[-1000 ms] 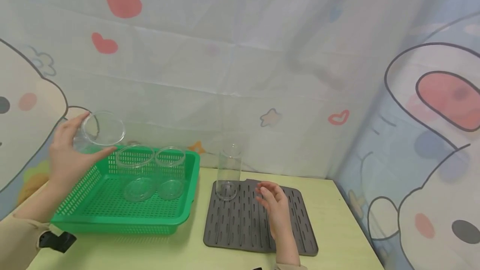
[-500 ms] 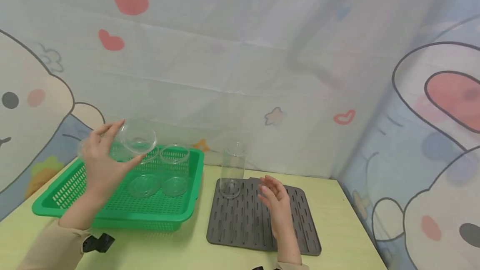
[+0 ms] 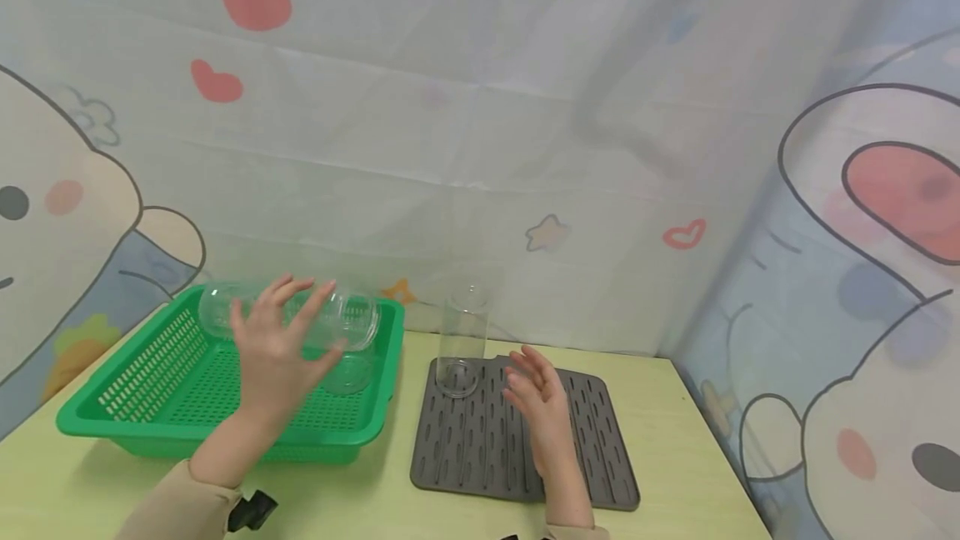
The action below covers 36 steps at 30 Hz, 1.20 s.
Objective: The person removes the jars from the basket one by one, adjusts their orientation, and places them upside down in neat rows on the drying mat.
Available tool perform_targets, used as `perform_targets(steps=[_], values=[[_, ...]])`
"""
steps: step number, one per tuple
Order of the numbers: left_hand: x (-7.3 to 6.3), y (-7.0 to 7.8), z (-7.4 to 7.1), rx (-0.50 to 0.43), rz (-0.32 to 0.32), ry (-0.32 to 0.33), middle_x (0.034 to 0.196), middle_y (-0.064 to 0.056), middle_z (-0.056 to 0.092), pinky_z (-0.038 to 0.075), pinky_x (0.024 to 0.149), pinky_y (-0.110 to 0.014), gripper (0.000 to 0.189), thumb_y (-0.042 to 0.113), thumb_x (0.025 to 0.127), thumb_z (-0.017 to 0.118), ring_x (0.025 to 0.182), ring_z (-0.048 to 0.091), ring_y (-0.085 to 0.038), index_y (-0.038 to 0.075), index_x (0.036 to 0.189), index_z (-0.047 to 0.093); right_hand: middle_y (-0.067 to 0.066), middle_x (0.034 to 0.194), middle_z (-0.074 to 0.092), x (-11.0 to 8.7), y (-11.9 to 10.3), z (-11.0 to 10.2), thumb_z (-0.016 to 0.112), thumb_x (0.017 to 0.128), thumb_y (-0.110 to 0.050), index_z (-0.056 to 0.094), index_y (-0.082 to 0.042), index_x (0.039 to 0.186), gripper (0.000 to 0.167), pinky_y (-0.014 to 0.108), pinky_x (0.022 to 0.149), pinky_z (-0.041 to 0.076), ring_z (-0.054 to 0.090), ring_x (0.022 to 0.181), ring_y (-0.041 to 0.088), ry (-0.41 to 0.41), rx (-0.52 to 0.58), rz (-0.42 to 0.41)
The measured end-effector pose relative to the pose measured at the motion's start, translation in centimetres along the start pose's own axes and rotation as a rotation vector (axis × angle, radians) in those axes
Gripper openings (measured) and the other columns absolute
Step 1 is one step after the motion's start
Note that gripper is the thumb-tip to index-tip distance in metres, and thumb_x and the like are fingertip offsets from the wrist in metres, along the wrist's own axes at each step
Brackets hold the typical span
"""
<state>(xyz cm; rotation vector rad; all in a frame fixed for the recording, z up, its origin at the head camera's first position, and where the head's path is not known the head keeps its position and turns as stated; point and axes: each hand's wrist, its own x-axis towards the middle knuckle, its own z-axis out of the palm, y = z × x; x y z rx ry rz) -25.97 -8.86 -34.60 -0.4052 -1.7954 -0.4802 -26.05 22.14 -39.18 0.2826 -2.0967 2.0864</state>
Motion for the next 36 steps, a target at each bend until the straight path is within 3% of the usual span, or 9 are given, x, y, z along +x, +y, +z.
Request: perform_targets(steps=[8, 12, 15, 19, 22, 27, 36], values=[[-1.4, 2.7, 3.1, 0.076, 0.144, 0.082, 0.117, -0.013, 0.060, 0.034, 0.084, -0.084, 0.077, -0.001, 0.054, 0.082, 0.116, 0.056, -0.039, 0.021, 0.126, 0.064, 0.021, 0.148, 0.041, -0.1, -0.2, 0.7, 0.054, 0.099, -0.012, 0.032, -0.004, 0.149, 0.056, 0.026, 0.095, 0.052, 0.054, 0.125, 0.016, -0.016, 0.003, -0.023], [-2.3, 4.1, 4.3, 0.123, 0.181, 0.099, 0.115, -0.011, 0.062, 0.037, 0.082, -0.082, 0.074, -0.002, 0.055, 0.078, 0.115, 0.058, -0.035, 0.023, 0.124, 0.066, 0.018, 0.149, 0.042, -0.2, -0.6, 1.3, 0.057, 0.097, -0.012, 0.033, -0.007, 0.149, 0.057, 0.028, 0.097, 0.051, 0.049, 0.130, 0.025, -0.039, -0.013, -0.021], [-2.9, 5.0, 5.0, 0.141, 0.190, 0.077, 0.115, -0.009, 0.062, 0.038, 0.084, -0.080, 0.073, 0.002, 0.056, 0.081, 0.116, 0.058, -0.033, 0.025, 0.123, 0.066, 0.014, 0.149, 0.043, -0.4, -0.8, 1.9, 0.059, 0.095, -0.011, 0.034, -0.009, 0.149, 0.059, 0.031, 0.100, 0.049, 0.046, 0.134, 0.030, -0.057, -0.037, -0.015], [-3.6, 5.9, 5.7, 0.139, 0.194, 0.059, 0.115, -0.007, 0.061, 0.038, 0.088, -0.078, 0.072, 0.005, 0.055, 0.087, 0.116, 0.058, -0.033, 0.025, 0.121, 0.067, 0.012, 0.150, 0.043, -0.7, -1.3, 2.9, 0.065, 0.092, -0.012, 0.033, -0.010, 0.150, 0.066, 0.049, 0.108, 0.042, 0.042, 0.137, 0.033, -0.106, -0.057, -0.017], [-4.0, 6.3, 6.2, 0.143, 0.198, 0.051, 0.115, -0.007, 0.061, 0.037, 0.089, -0.077, 0.066, 0.002, 0.059, 0.085, 0.116, 0.059, -0.033, 0.025, 0.119, 0.068, 0.014, 0.151, 0.042, -1.0, -1.6, 3.7, 0.069, 0.090, -0.015, 0.032, -0.010, 0.151, 0.071, 0.061, 0.109, 0.037, 0.041, 0.137, 0.037, -0.156, -0.052, -0.031], [-4.6, 6.9, 6.5, 0.180, 0.218, 0.008, 0.118, -0.006, 0.060, 0.039, 0.087, -0.075, 0.065, -0.001, 0.063, 0.082, 0.118, 0.057, -0.031, 0.026, 0.120, 0.068, 0.019, 0.153, 0.036, -1.2, -1.6, 4.4, 0.071, 0.089, -0.014, 0.032, -0.010, 0.152, 0.074, 0.061, 0.106, 0.040, 0.039, 0.138, 0.042, -0.193, -0.041, -0.038], [-5.2, 7.9, 7.3, 0.141, 0.207, -0.001, 0.117, -0.006, 0.060, 0.039, 0.087, -0.075, 0.056, -0.001, 0.074, 0.070, 0.120, 0.056, -0.031, 0.027, 0.123, 0.067, 0.020, 0.158, 0.025, -1.1, -0.9, 4.5, 0.073, 0.088, -0.017, 0.027, -0.014, 0.154, 0.081, 0.061, 0.106, 0.040, 0.031, 0.140, 0.044, -0.173, -0.054, -0.012]])
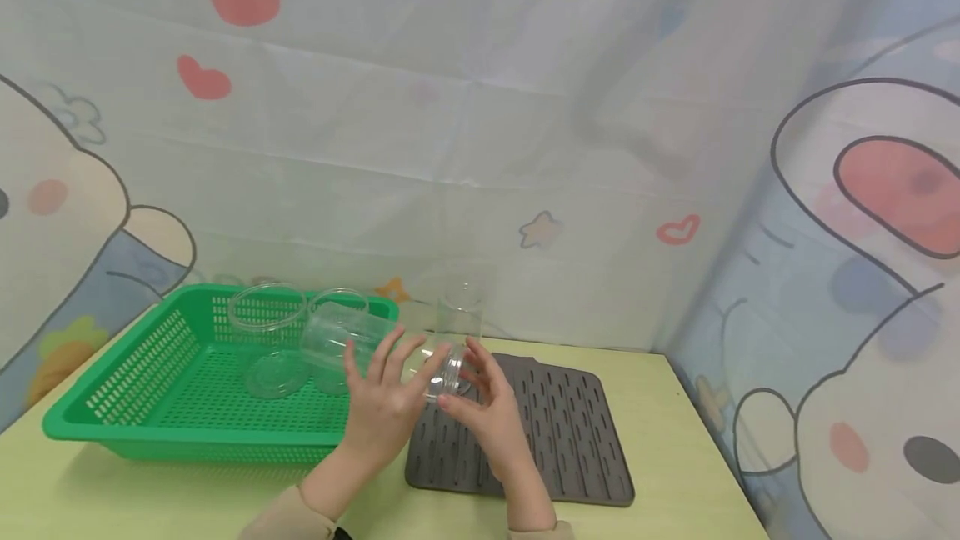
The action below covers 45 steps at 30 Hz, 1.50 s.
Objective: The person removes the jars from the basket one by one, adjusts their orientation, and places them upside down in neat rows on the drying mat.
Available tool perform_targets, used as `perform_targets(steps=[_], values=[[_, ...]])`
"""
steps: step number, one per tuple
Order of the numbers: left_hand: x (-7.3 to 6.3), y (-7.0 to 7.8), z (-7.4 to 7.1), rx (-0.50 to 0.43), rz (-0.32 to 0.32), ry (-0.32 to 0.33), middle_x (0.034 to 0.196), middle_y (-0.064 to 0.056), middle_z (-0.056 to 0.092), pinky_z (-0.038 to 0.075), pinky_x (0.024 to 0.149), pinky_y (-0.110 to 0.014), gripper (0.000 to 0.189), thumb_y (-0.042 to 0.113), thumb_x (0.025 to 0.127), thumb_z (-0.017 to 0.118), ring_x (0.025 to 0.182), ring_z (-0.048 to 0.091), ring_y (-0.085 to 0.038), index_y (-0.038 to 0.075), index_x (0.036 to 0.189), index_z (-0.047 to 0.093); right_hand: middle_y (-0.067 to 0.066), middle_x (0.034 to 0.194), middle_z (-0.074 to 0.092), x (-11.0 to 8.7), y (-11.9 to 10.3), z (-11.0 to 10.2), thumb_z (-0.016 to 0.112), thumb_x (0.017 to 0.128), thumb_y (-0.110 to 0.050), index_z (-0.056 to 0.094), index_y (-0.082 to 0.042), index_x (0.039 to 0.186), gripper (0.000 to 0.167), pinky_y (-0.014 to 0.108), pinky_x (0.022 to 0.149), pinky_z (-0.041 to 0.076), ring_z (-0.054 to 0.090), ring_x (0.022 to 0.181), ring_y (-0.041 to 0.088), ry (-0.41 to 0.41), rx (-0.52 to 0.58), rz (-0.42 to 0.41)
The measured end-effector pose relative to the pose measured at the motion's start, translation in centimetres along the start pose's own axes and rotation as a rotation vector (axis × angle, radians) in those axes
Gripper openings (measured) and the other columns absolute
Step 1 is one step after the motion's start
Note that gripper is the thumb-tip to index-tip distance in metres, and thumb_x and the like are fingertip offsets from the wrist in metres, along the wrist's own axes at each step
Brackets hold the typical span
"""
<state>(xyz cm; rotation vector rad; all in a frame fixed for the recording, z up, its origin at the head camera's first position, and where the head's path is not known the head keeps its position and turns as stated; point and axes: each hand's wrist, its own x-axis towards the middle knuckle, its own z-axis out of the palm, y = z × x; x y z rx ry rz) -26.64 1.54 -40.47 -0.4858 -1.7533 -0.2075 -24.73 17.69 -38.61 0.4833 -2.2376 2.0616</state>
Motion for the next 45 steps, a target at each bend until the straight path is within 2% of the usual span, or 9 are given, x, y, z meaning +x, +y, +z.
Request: perform_targets(steps=[12, 19, 26, 31, 34, 37, 40, 42, 45], values=[[-0.6, 0.7, 0.4, -0.012, -0.007, -0.009, 0.119, -0.006, 0.059, 0.032, 0.096, -0.075, 0.054, 0.000, 0.076, 0.067, 0.122, 0.054, -0.031, 0.026, 0.123, 0.067, 0.017, 0.151, 0.035, 0.2, 0.5, -0.2, 0.073, 0.087, -0.011, 0.036, -0.014, 0.149, 0.073, 0.056, 0.106, 0.042, 0.038, 0.136, 0.037, 0.023, 0.022, 0.007], [-0.7, 0.7, 0.3, -0.013, -0.006, -0.019, 0.120, -0.007, 0.058, 0.014, 0.113, -0.071, 0.059, 0.000, 0.071, 0.074, 0.121, 0.054, -0.032, 0.024, 0.124, 0.065, 0.019, 0.146, 0.040, 0.2, 0.4, 0.0, 0.072, 0.087, -0.008, 0.040, -0.009, 0.146, 0.068, 0.048, 0.100, 0.049, 0.043, 0.130, 0.038, 0.036, 0.013, -0.014], [-0.4, 0.6, -0.2, -0.046, -0.033, -0.066, 0.122, -0.007, 0.056, 0.036, 0.092, -0.076, 0.084, 0.003, 0.050, 0.091, 0.123, 0.052, -0.033, 0.025, 0.125, 0.062, 0.020, 0.146, 0.041, 0.2, 0.3, 0.1, 0.072, 0.087, -0.009, 0.040, -0.008, 0.146, 0.066, 0.050, 0.101, 0.049, 0.044, 0.131, 0.039, 0.058, -0.004, -0.014], [0.5, 0.5, -1.3, -0.128, -0.061, -0.163, 0.129, -0.010, 0.052, 0.036, 0.090, -0.079, 0.093, 0.017, 0.043, 0.099, 0.128, 0.045, -0.038, 0.021, 0.127, 0.059, 0.020, 0.146, 0.041, 0.2, 0.5, -0.4, 0.072, 0.087, -0.011, 0.040, -0.009, 0.146, 0.067, 0.054, 0.101, 0.048, 0.043, 0.132, 0.042, 0.078, -0.018, -0.016], [1.3, 0.3, -2.2, -0.235, -0.132, -0.232, 0.135, -0.012, 0.049, 0.033, 0.092, -0.081, 0.101, 0.026, 0.042, 0.100, 0.132, 0.040, -0.040, 0.018, 0.132, 0.055, 0.020, 0.146, 0.040, 0.2, 0.6, -0.7, 0.072, 0.087, -0.014, 0.039, -0.009, 0.147, 0.068, 0.057, 0.102, 0.046, 0.040, 0.135, 0.044, 0.083, -0.017, -0.016], [2.0, -0.2, -3.0, -0.391, -0.245, -0.244, 0.140, -0.013, 0.047, 0.025, 0.097, -0.083, 0.106, 0.029, 0.042, 0.100, 0.135, 0.036, -0.041, 0.015, 0.135, 0.052, 0.019, 0.148, 0.040, 0.2, 0.5, -0.9, 0.071, 0.087, -0.011, 0.039, -0.009, 0.147, 0.068, 0.058, 0.103, 0.044, 0.039, 0.137, 0.044, 0.092, -0.001, -0.012], [2.6, -0.9, -3.6, -0.564, -0.358, -0.184, 0.142, -0.015, 0.046, 0.018, 0.102, -0.082, 0.105, 0.029, 0.044, 0.099, 0.137, 0.034, -0.042, 0.011, 0.137, 0.051, 0.019, 0.148, 0.041, 0.2, 0.3, -1.1, 0.070, 0.087, -0.007, 0.039, -0.008, 0.147, 0.067, 0.056, 0.103, 0.045, 0.041, 0.136, 0.042, 0.110, 0.001, -0.007], [2.8, -1.4, -3.7, -0.678, -0.434, -0.130, 0.144, -0.016, 0.044, 0.016, 0.105, -0.079, 0.101, 0.038, 0.052, 0.095, 0.140, 0.030, -0.042, 0.008, 0.138, 0.050, 0.019, 0.148, 0.041, 0.2, 0.2, -1.2, 0.069, 0.088, -0.006, 0.038, -0.007, 0.147, 0.067, 0.054, 0.103, 0.046, 0.042, 0.135, 0.042, 0.123, -0.001, -0.005], [2.9, -2.1, -4.0, -0.814, -0.590, -0.045, 0.149, -0.016, 0.038, 0.013, 0.108, -0.076, 0.102, 0.055, 0.062, 0.086, 0.145, 0.020, -0.041, 0.007, 0.142, 0.046, 0.019, 0.149, 0.041, 0.2, -0.1, -1.2, 0.069, 0.087, -0.007, 0.039, -0.007, 0.147, 0.067, 0.053, 0.102, 0.047, 0.043, 0.134, 0.041, 0.131, -0.002, 0.006]])
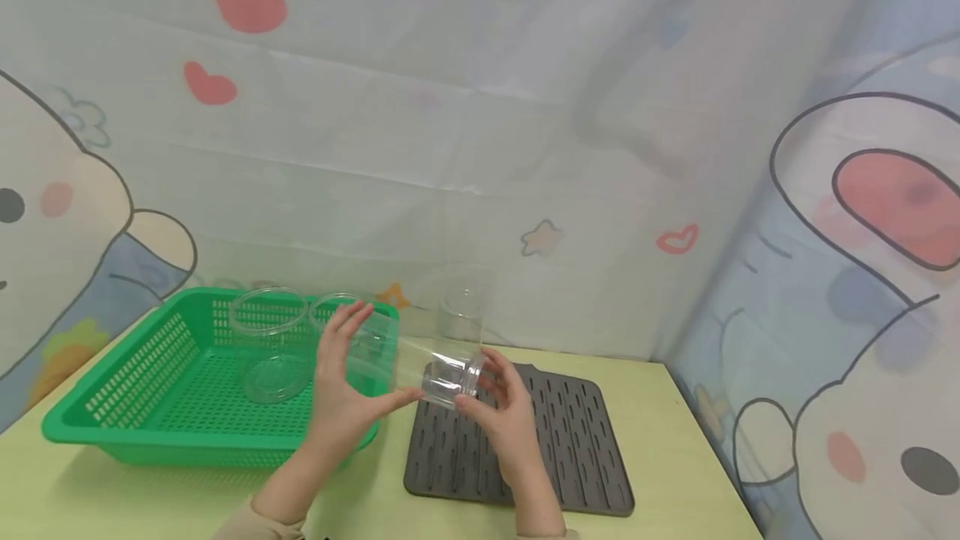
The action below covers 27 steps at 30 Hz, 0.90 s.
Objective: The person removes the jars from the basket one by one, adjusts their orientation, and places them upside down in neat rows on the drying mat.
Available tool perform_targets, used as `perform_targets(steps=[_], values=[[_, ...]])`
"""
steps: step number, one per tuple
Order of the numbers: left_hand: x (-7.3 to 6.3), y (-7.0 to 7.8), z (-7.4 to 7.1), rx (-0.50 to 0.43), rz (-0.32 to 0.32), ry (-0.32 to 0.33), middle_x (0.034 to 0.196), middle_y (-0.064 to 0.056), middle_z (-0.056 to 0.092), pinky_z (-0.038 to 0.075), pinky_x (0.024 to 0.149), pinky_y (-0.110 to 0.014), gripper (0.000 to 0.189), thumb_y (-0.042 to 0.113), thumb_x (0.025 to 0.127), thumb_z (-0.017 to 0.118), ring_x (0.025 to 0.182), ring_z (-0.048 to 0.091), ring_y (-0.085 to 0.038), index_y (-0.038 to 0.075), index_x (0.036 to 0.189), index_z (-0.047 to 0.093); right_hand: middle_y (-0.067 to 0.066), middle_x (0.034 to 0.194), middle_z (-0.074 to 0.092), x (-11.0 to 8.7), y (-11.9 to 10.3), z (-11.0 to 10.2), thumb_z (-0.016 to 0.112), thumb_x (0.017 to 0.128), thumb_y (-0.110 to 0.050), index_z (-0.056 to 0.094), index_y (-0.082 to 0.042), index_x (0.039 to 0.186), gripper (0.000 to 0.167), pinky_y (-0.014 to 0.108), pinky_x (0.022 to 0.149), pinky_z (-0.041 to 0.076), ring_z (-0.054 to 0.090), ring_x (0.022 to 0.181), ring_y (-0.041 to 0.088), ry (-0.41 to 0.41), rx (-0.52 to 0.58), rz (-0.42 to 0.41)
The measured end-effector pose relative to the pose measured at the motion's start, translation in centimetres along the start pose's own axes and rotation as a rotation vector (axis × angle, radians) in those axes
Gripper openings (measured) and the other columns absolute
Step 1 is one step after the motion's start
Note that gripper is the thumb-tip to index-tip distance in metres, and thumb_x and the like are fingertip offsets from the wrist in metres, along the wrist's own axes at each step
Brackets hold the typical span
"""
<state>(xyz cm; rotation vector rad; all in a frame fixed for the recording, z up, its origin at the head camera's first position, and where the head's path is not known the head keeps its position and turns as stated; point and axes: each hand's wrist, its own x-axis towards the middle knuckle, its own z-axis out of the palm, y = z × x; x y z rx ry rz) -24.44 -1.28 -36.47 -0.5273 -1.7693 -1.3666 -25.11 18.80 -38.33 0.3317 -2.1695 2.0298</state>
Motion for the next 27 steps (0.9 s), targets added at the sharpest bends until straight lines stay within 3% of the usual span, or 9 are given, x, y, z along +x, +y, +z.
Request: perform_targets(steps=[3, 6, 10, 14, 18, 22, 27], values=[[0.2, -0.4, -0.5, -0.094, -0.103, 0.121, 0.153, -0.013, 0.033, 0.009, 0.111, -0.073, 0.104, 0.063, 0.065, 0.080, 0.149, 0.009, -0.037, 0.009, 0.145, 0.043, 0.019, 0.149, 0.042, -0.1, -0.1, 0.0, 0.069, 0.087, -0.007, 0.039, -0.008, 0.147, 0.067, 0.053, 0.103, 0.046, 0.044, 0.134, 0.040, 0.011, -0.004, 0.006], [0.4, -0.7, -0.9, -0.132, -0.200, 0.219, 0.157, -0.008, 0.028, 0.006, 0.115, -0.069, 0.104, 0.043, 0.064, 0.090, 0.151, 0.002, -0.031, 0.013, 0.149, 0.037, 0.018, 0.149, 0.042, -0.1, -0.1, -0.1, 0.069, 0.087, -0.005, 0.039, -0.009, 0.146, 0.066, 0.054, 0.104, 0.044, 0.045, 0.133, 0.039, 0.024, -0.006, 0.009], [0.6, -0.6, -1.3, -0.228, -0.402, 0.250, 0.162, 0.003, 0.014, 0.008, 0.119, -0.060, 0.114, 0.014, 0.067, 0.091, 0.152, 0.001, -0.020, 0.025, 0.155, 0.019, 0.016, 0.148, 0.042, -0.1, -0.1, -0.4, 0.069, 0.086, -0.003, 0.040, -0.012, 0.146, 0.067, 0.056, 0.106, 0.042, 0.044, 0.134, 0.037, 0.036, 0.005, 0.008], [0.7, -0.5, -1.4, -0.443, -0.577, 0.239, 0.164, 0.003, -0.001, 0.010, 0.121, -0.055, 0.119, 0.007, 0.077, 0.082, 0.152, -0.002, -0.023, 0.029, 0.156, -0.004, 0.016, 0.148, 0.040, -0.1, -0.2, -0.7, 0.068, 0.086, -0.003, 0.039, -0.011, 0.146, 0.068, 0.054, 0.107, 0.042, 0.043, 0.134, 0.036, 0.040, 0.031, 0.002], [0.7, -0.5, -1.4, -0.715, -0.692, 0.204, 0.163, -0.006, -0.013, 0.010, 0.122, -0.055, 0.119, 0.014, 0.085, 0.076, 0.151, -0.002, -0.035, 0.029, 0.154, -0.019, 0.015, 0.145, 0.042, -0.1, -0.4, -0.9, 0.066, 0.086, -0.001, 0.038, -0.010, 0.146, 0.066, 0.040, 0.100, 0.048, 0.047, 0.130, 0.030, 0.041, 0.060, 0.000], [0.3, -0.5, -1.1, -0.932, -0.737, 0.131, 0.161, -0.013, -0.021, 0.012, 0.120, -0.060, 0.123, 0.028, 0.087, 0.075, 0.150, -0.001, -0.043, 0.027, 0.149, -0.030, 0.013, 0.144, 0.042, -0.1, -0.6, -1.0, 0.066, 0.087, -0.001, 0.038, -0.011, 0.146, 0.066, 0.029, 0.094, 0.050, 0.051, 0.127, 0.025, 0.034, 0.081, 0.004], [-0.2, -0.4, -0.4, -1.105, -0.779, 0.022, 0.159, -0.016, -0.026, 0.015, 0.117, -0.066, 0.121, 0.040, 0.088, 0.072, 0.149, -0.003, -0.046, 0.030, 0.148, -0.033, 0.013, 0.144, 0.041, -0.1, -0.7, -1.0, 0.065, 0.087, 0.000, 0.037, -0.012, 0.146, 0.066, 0.026, 0.092, 0.051, 0.052, 0.128, 0.024, 0.033, 0.096, 0.004]])
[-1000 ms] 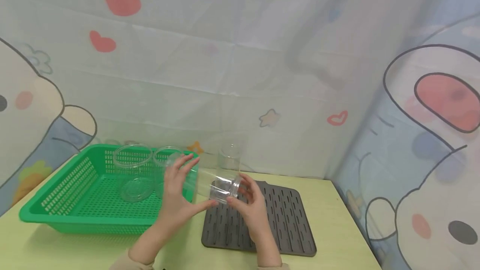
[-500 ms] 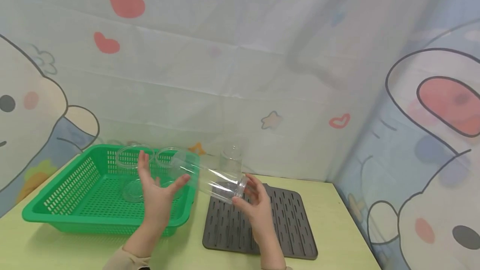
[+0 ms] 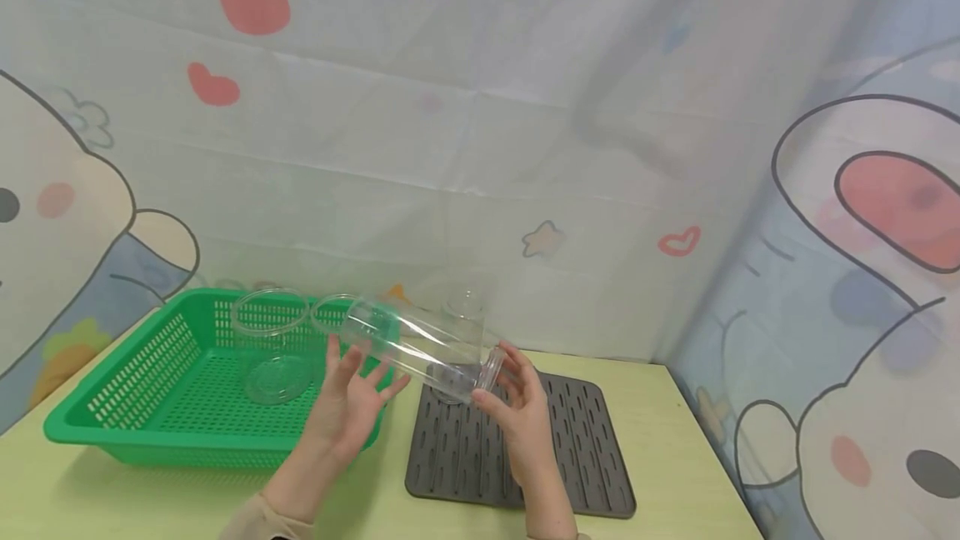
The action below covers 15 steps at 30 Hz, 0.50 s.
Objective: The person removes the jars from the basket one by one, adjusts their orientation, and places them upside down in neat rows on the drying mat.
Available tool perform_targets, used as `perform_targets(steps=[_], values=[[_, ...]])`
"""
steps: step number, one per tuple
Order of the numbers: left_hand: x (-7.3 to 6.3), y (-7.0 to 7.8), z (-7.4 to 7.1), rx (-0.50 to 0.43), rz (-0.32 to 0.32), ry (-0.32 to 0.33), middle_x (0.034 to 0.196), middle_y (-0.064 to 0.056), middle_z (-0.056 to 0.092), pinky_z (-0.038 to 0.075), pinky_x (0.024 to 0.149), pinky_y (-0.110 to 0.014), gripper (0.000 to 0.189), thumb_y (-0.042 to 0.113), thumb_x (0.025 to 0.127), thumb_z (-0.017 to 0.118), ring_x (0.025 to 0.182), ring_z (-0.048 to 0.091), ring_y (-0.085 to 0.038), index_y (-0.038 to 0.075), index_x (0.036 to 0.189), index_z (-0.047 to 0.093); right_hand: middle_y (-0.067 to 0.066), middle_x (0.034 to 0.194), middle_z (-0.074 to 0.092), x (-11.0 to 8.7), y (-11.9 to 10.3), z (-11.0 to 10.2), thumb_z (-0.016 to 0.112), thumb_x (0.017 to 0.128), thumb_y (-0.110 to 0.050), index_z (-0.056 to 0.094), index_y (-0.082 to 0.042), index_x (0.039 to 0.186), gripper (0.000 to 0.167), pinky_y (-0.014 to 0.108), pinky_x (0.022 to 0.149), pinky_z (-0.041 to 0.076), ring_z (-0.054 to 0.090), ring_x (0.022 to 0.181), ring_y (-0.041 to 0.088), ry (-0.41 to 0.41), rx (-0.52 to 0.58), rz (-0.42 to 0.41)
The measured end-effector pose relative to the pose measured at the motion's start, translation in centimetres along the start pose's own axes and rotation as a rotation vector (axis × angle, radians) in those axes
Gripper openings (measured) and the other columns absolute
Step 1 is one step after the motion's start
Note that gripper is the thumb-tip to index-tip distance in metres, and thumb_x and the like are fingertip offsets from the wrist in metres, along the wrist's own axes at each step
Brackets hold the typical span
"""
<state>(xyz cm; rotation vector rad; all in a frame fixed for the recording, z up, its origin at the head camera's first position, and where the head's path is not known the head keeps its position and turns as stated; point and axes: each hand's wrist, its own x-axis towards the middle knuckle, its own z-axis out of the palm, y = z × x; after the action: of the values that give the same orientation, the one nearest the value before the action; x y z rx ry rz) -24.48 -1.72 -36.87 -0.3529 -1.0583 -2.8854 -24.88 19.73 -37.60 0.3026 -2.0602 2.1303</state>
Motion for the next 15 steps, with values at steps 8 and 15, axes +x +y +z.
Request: perform_targets(steps=[8, 15], values=[[-0.5, -1.7, 0.4, -0.096, -0.126, -0.150, 0.163, -0.017, -0.014, 0.017, 0.118, -0.063, 0.112, 0.048, 0.091, 0.064, 0.150, 0.006, -0.042, 0.025, 0.151, -0.029, 0.014, 0.146, 0.040, -0.2, -0.1, 0.2, 0.065, 0.088, -0.001, 0.037, -0.013, 0.147, 0.066, 0.037, 0.100, 0.047, 0.049, 0.129, 0.025, -0.007, -0.008, -0.007], [-0.8, -2.6, 0.8, -0.115, -0.158, -0.126, 0.165, -0.013, -0.001, 0.018, 0.119, -0.060, 0.105, 0.039, 0.096, 0.060, 0.150, 0.010, -0.040, 0.022, 0.152, -0.027, 0.010, 0.146, 0.041, -0.2, -0.1, 0.6, 0.066, 0.088, -0.001, 0.036, -0.012, 0.147, 0.067, 0.049, 0.106, 0.042, 0.047, 0.129, 0.023, -0.032, -0.007, -0.002]])
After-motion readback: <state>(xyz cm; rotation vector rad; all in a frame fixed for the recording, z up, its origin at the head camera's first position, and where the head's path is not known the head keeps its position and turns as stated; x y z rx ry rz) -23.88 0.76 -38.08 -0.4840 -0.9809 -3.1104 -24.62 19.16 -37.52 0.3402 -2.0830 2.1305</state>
